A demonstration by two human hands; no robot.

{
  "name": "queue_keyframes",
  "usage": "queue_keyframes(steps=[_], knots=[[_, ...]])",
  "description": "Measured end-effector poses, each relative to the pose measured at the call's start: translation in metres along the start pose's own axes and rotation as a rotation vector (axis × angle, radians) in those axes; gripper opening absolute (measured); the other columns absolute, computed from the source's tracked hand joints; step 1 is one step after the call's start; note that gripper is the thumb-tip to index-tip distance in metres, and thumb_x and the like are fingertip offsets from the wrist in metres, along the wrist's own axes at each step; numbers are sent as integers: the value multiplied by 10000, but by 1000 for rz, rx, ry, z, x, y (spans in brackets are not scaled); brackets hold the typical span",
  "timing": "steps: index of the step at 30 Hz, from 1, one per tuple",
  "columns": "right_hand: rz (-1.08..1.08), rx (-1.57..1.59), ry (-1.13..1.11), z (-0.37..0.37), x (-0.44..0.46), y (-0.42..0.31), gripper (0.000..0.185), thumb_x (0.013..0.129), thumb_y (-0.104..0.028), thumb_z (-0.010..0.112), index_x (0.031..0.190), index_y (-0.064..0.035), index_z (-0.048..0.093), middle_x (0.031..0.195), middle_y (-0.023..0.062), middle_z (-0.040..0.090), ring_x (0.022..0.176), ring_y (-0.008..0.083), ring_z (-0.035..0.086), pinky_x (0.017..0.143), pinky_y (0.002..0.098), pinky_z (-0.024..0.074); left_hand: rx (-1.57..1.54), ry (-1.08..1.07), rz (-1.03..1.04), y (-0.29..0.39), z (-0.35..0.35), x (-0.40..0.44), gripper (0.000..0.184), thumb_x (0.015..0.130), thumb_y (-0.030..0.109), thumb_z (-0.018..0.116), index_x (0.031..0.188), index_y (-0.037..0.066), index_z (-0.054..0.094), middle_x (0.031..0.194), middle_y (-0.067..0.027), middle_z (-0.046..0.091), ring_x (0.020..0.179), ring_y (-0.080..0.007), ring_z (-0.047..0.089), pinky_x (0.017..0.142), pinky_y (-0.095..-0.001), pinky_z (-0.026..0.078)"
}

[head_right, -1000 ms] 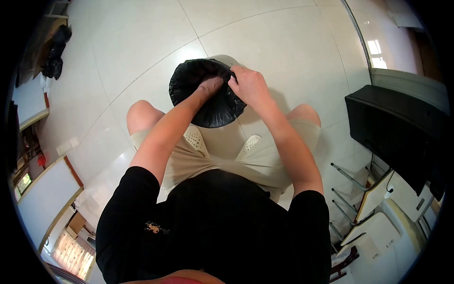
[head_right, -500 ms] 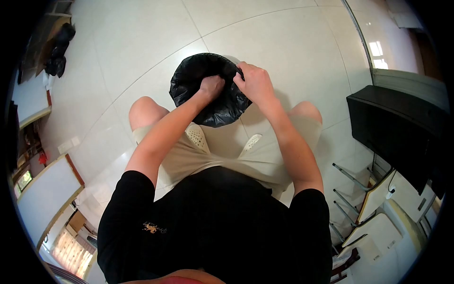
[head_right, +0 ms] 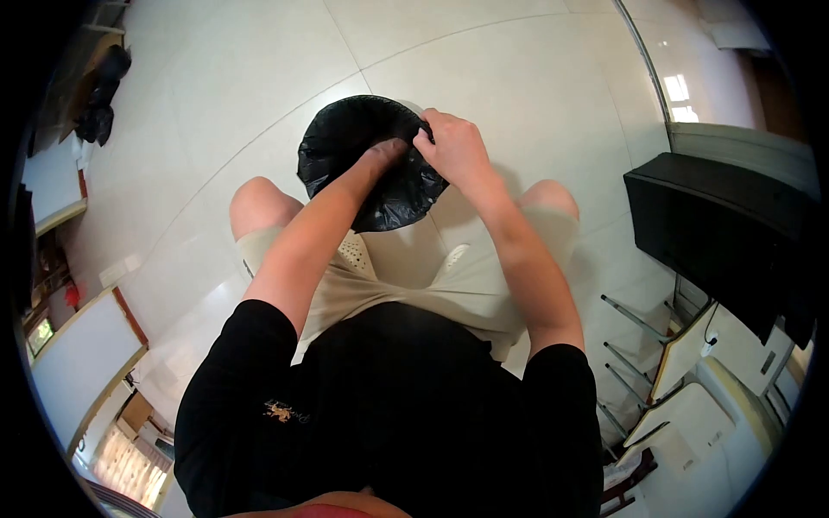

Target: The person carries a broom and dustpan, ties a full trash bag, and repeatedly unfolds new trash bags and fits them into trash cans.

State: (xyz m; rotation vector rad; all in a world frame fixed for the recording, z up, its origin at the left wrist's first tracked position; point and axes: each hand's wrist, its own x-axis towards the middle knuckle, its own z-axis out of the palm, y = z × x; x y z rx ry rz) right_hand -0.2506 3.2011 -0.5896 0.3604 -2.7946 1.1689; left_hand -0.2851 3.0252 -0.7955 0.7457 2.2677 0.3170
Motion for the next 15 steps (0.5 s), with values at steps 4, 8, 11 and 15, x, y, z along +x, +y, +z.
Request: queue_keyframes(steps=[4, 8, 11, 15], knots=[[55, -38, -9, 2, -2, 5, 171, 821, -126, 683, 973, -49, 668, 710, 132, 662, 591, 263, 626, 591, 362, 516, 150, -143, -18, 31, -40, -24, 272, 943, 162, 513, 1079, 88, 736, 1182, -147, 695, 1127, -271, 664, 943, -372, 531], [150, -48, -27, -1, 0, 25, 192, 809, -149, 681, 964, -36, 665, 756, 158, 680, 670, 319, 655, 645, 393, 538, 160, -22, -91, 57, -79, -69, 217, 919, 166, 556, 975, 64, 740, 1078, -151, 717, 1062, -302, 680, 917, -407, 536], [277, -28, -18, -15, -1, 46, 208, 800, -163, 685, 959, -29, 677, 757, 165, 690, 694, 324, 678, 670, 395, 553, 215, 76, 68, 66, -98, -118, 207, 925, 187, 567, 942, 53, 723, 1014, -141, 724, 1049, -304, 666, 1010, -443, 471], [389, -33, 71, -39, 1, 109, 197, 801, -170, 694, 938, -29, 702, 701, 134, 691, 623, 246, 688, 637, 348, 558, 112, 541, 291, 74, -98, -134, 294, 968, 271, 581, 1138, 58, 690, 1109, -117, 700, 1155, -284, 608, 1107, -468, 370]])
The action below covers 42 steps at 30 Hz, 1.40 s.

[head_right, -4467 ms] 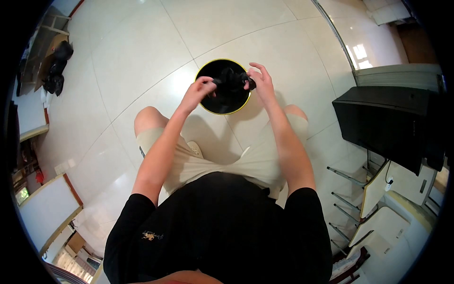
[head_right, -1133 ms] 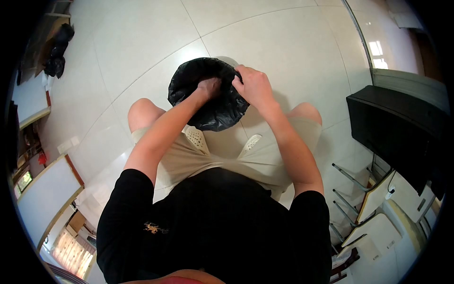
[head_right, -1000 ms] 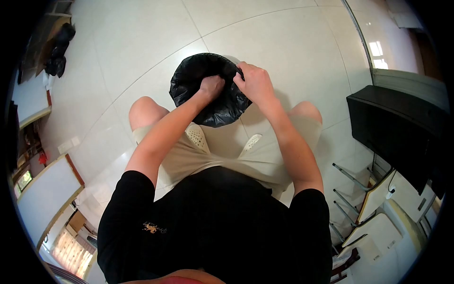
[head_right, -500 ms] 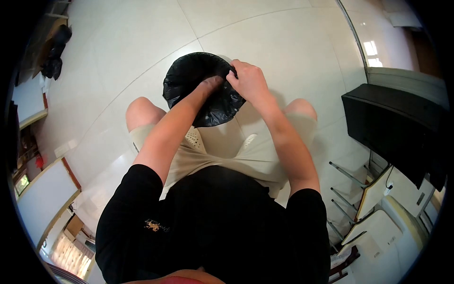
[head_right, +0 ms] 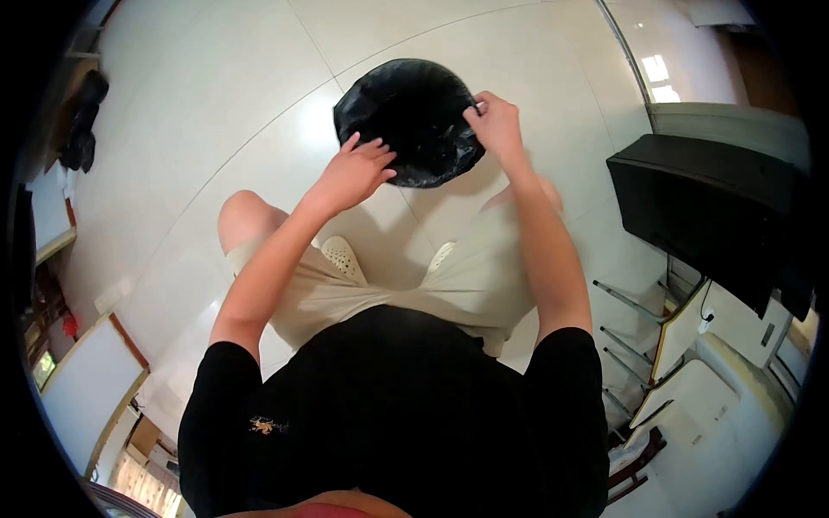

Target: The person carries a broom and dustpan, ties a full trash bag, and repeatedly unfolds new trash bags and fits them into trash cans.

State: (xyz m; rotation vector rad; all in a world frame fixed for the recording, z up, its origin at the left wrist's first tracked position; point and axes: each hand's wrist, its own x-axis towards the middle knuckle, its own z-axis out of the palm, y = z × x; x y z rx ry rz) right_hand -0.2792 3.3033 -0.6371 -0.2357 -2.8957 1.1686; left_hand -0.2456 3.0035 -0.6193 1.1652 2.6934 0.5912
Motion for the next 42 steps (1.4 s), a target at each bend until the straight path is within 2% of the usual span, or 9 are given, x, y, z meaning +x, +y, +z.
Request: queue_keyframes(steps=[2, 7, 12, 20, 32, 35, 38, 41, 42], knots=[[150, 8, 36, -16, 10, 29, 202, 807, -182, 694, 942, -32, 711, 696, 115, 697, 593, 214, 686, 615, 330, 559, -100, 227, 6, 10, -22, 3, 282, 944, 238, 635, 1169, 74, 675, 1136, -101, 693, 1141, -287, 613, 1056, -450, 416], [476, 112, 216, -69, 17, 148, 265, 829, -203, 694, 962, 26, 697, 704, 100, 716, 533, 175, 672, 590, 300, 562, -210, 101, -172, -20, -23, 0, 263, 940, 212, 645, 1153, 62, 678, 1089, -122, 701, 1028, -293, 650, 914, -416, 485], [699, 515, 675, -108, -21, 215, 235, 834, -69, 703, 961, 108, 616, 733, 151, 648, 510, 198, 638, 446, 312, 526, -338, 3, -285, -24, -10, 8, 265, 946, 226, 635, 1146, 56, 677, 1008, -140, 709, 876, -310, 672, 786, -402, 528], [910, 609, 951, -127, -76, 280, 188, 876, -82, 706, 886, 62, 586, 753, 152, 650, 523, 217, 641, 456, 313, 533, -371, -51, -318, -24, -1, 14, 273, 951, 255, 632, 1152, 74, 672, 988, -131, 710, 815, -305, 677, 737, -397, 540], [914, 534, 789, -135, -129, 307, 140, 896, -94, 679, 866, 36, 636, 704, 80, 621, 512, 161, 580, 470, 289, 493, -392, -145, -348, -25, 2, 13, 305, 959, 281, 624, 1185, 80, 663, 1024, -124, 706, 858, -283, 685, 750, -378, 546], [904, 520, 759, -135, -132, 300, 97, 869, -106, 666, 865, -12, 644, 643, 29, 566, 499, 119, 542, 448, 248, 465, -403, -141, -347, -23, 2, 12, 307, 962, 280, 620, 1186, 76, 662, 1031, -125, 708, 865, -285, 686, 755, -378, 545], [924, 471, 684, -139, -134, 306, 153, 867, -150, 693, 914, -10, 653, 727, 52, 613, 615, 166, 599, 555, 302, 518, -386, -157, -346, -22, 2, 11, 308, 964, 282, 616, 1186, 74, 662, 1031, -127, 709, 866, -283, 685, 757, -378, 545], [722, -429, 804, -129, -128, 319, 228, 853, -194, 726, 971, -11, 659, 819, 78, 644, 751, 224, 622, 709, 368, 534, -392, -143, -334, -22, 2, 11, 311, 965, 287, 614, 1185, 74, 662, 1024, -127, 710, 867, -284, 686, 760, -380, 544], [563, -442, 847, -131, -121, 298, 251, 845, -200, 731, 984, -5, 656, 845, 104, 661, 821, 255, 625, 775, 374, 513, -389, -145, -335, -22, 2, 10, 312, 964, 288, 615, 1185, 74, 662, 1024, -127, 710, 869, -284, 686, 760, -380, 544]])
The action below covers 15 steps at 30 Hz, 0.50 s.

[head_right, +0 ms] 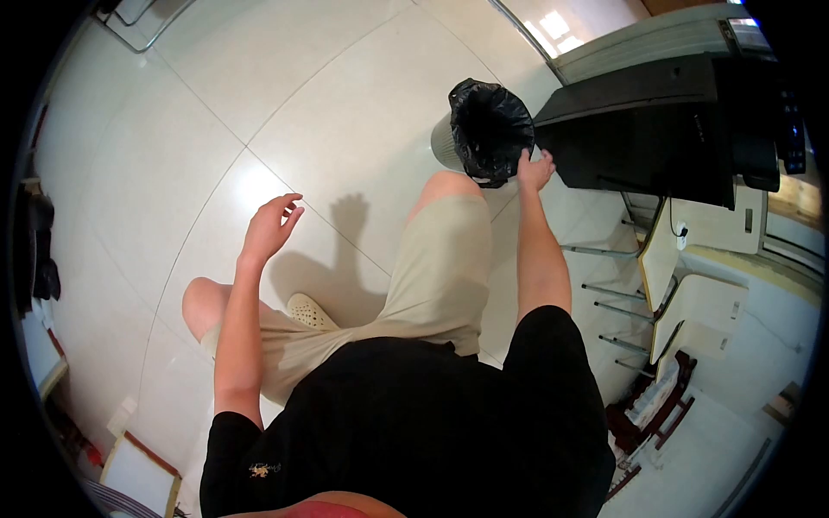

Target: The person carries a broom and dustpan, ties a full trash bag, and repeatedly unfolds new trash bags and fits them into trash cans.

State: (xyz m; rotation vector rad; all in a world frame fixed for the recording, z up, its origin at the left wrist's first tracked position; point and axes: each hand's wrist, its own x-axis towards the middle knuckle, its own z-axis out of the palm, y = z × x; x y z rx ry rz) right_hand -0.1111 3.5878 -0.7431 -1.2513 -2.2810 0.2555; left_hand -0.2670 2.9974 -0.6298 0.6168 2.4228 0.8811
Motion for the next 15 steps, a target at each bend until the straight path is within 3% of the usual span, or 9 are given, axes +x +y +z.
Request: queue_keyframes(steps=[2, 3, 4, 5, 7, 12, 15], knots=[[-256, 130, 124, -37, -8, -87, 298, 830, -212, 741, 1012, 6, 650, 896, 155, 696, 961, 317, 633, 906, 385, 472, 8, -6, -2, 0, -1, 0, 313, 964, 290, 615, 1185, 73, 661, 1025, -127, 710, 872, -283, 686, 762, -381, 544], [-342, 227, -21, -34, -7, -107, 303, 831, -249, 752, 1001, -13, 667, 860, 130, 696, 883, 273, 661, 814, 381, 508, 2, -5, -2, 0, -1, 1, 313, 964, 291, 615, 1184, 73, 661, 1026, -126, 710, 872, -283, 686, 763, -382, 544], [-180, 315, -359, -40, -11, -137, 294, 821, -287, 770, 974, -51, 685, 808, 102, 685, 791, 251, 672, 724, 382, 528, -2, -6, -2, 1, -1, 1, 312, 964, 291, 615, 1183, 74, 662, 1027, -125, 710, 873, -283, 685, 764, -382, 543], [-231, 297, -481, -35, -16, -155, 321, 801, -345, 788, 951, -78, 696, 788, 81, 683, 727, 250, 673, 663, 375, 534, -8, -7, -2, 2, -1, 1, 312, 964, 292, 615, 1182, 74, 662, 1028, -125, 710, 874, -282, 685, 764, -383, 543], [-388, 51, -557, -32, -22, -186, 411, 769, -439, 796, 958, -92, 685, 814, 88, 692, 796, 286, 688, 711, 386, 550, -7, -6, -1, 0, 1, 1, 312, 964, 293, 615, 1183, 75, 661, 1029, -124, 710, 873, -281, 685, 766, -383, 543], [-621, -198, -535, 5, -20, -192, 271, 807, -312, 755, 832, -68, 640, 786, 113, 680, 782, 311, 685, 698, 424, 551, -6, 5, -16, 2, -2, 1, 316, 966, 293, 615, 1192, 77, 659, 1025, -117, 711, 874, -271, 687, 770, -378, 546], [-679, -194, -511, 10, -25, -194, 203, 826, -242, 707, 810, -59, 621, 815, 128, 690, 797, 330, 681, 710, 442, 552, 8, 6, -24, 3, -4, -1, 317, 972, 285, 613, 1203, 72, 659, 1017, -109, 713, 877, -254, 690, 776, -367, 547]])
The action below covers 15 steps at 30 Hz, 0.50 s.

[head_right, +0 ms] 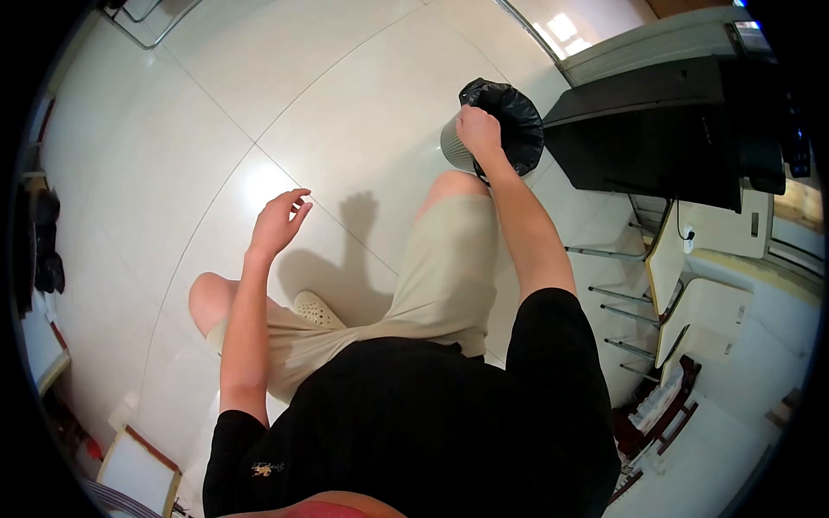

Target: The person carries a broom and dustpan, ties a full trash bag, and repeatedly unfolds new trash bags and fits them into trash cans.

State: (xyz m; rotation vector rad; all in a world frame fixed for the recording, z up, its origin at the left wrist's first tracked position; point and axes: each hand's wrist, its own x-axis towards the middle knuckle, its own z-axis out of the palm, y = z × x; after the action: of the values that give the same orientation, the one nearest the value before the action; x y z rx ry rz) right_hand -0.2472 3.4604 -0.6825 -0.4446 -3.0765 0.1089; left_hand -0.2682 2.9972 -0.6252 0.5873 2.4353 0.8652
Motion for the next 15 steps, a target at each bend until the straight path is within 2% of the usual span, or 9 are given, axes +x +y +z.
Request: queue_keyframes(steps=[5, 9, 12, 15], knots=[[-155, -60, -57, 27, 2, 1, 175, 849, -242, 674, 838, -68, 684, 841, 129, 696, 820, 323, 675, 730, 438, 546, 14, -18, 3, 1, -1, -2, 318, 971, 287, 615, 1204, 75, 659, 1026, -110, 711, 884, -257, 690, 777, -370, 548], [-293, -197, -161, 8, -2, -12, 167, 854, -232, 670, 862, -73, 719, 879, 132, 702, 877, 306, 673, 748, 431, 537, 29, -16, -3, -5, 1, -2, 318, 970, 286, 616, 1207, 79, 659, 1029, -112, 710, 887, -257, 691, 775, -372, 548], [-312, 168, 133, -7, -3, -9, 217, 893, -248, 626, 873, -43, 696, 789, 113, 699, 785, 317, 664, 761, 439, 527, 30, -19, -4, -4, -1, -3, 319, 969, 286, 618, 1210, 82, 660, 1027, -114, 710, 885, -258, 692, 773, -372, 549], [58, 455, 442, -18, -3, -8, 247, 887, -297, 675, 886, -51, 698, 789, 117, 708, 796, 321, 678, 760, 440, 534, 33, -26, -6, -4, -1, -4, 321, 967, 287, 619, 1212, 83, 659, 1025, -114, 711, 881, -259, 692, 771, -372, 549]])
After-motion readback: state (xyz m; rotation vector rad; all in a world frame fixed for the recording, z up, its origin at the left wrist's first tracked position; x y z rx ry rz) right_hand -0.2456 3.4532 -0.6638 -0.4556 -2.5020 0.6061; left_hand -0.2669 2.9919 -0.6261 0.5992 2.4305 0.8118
